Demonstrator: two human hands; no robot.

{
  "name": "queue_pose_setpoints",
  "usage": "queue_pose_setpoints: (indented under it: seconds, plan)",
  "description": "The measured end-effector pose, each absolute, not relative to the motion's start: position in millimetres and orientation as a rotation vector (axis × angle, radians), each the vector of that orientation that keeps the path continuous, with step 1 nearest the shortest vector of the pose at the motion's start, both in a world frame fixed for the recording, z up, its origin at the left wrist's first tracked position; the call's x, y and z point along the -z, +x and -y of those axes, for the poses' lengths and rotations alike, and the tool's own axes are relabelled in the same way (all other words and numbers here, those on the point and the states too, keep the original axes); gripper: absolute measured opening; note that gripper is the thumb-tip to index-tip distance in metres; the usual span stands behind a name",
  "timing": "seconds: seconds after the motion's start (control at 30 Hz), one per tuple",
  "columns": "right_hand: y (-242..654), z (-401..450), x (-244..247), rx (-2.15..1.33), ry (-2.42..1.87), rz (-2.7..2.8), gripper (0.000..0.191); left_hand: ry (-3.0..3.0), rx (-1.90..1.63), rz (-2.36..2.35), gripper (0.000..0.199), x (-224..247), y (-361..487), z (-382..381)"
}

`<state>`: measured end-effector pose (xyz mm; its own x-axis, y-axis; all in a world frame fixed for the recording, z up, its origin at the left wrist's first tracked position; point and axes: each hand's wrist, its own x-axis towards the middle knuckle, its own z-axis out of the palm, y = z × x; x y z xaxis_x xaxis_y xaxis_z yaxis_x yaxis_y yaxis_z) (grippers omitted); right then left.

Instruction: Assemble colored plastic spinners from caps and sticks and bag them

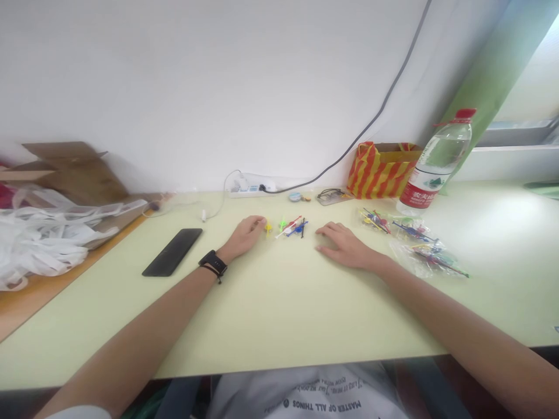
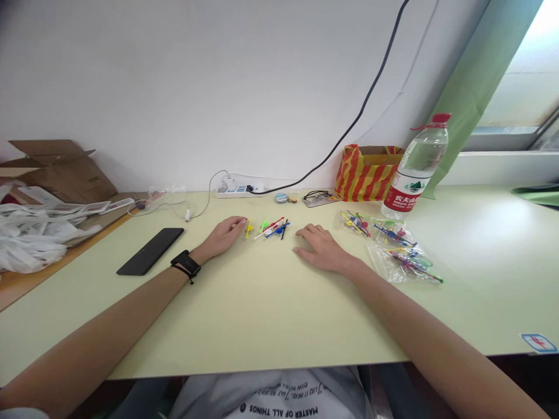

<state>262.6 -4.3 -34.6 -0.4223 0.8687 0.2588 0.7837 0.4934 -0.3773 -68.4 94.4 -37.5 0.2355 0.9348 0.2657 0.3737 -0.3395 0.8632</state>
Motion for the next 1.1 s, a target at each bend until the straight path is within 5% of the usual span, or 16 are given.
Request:
queue_pose_setpoints:
  seconds: [0.23, 0.37, 0.6, 0.9, 1.1]
  plan:
    - [260.1, -20.1, 53.7, -0.329, -1.577, 2.257, 0.102, 1.918, -0.916, -1.159, 0.05, 42.7, -61.4, -93.6]
    - [251.8, -35.1, 52.4, -0.384, -1.527, 2.253, 0.116, 1.934, -0.861, -1.213, 0.053, 45.0, -49.4, -109.5]
    - [233.0, -62.7, 47.0, -0.359, -1.474, 2.321, 0.12, 2.01, -0.786, -1.156, 0.053, 43.1, -8.4, -136.8]
    - [230.3, -49.5, 56.5, -0.27, -1.26, 2.409, 0.097, 2.354, -0.535, -0.981, 0.096, 37.9, -0.8, -81.7]
    - [225.0, -10.7, 51.8, -0.281, -1.118, 2.382, 0.087, 2.39, -0.568, -0.774, 0.068, 22.0, 2.7, -47.5]
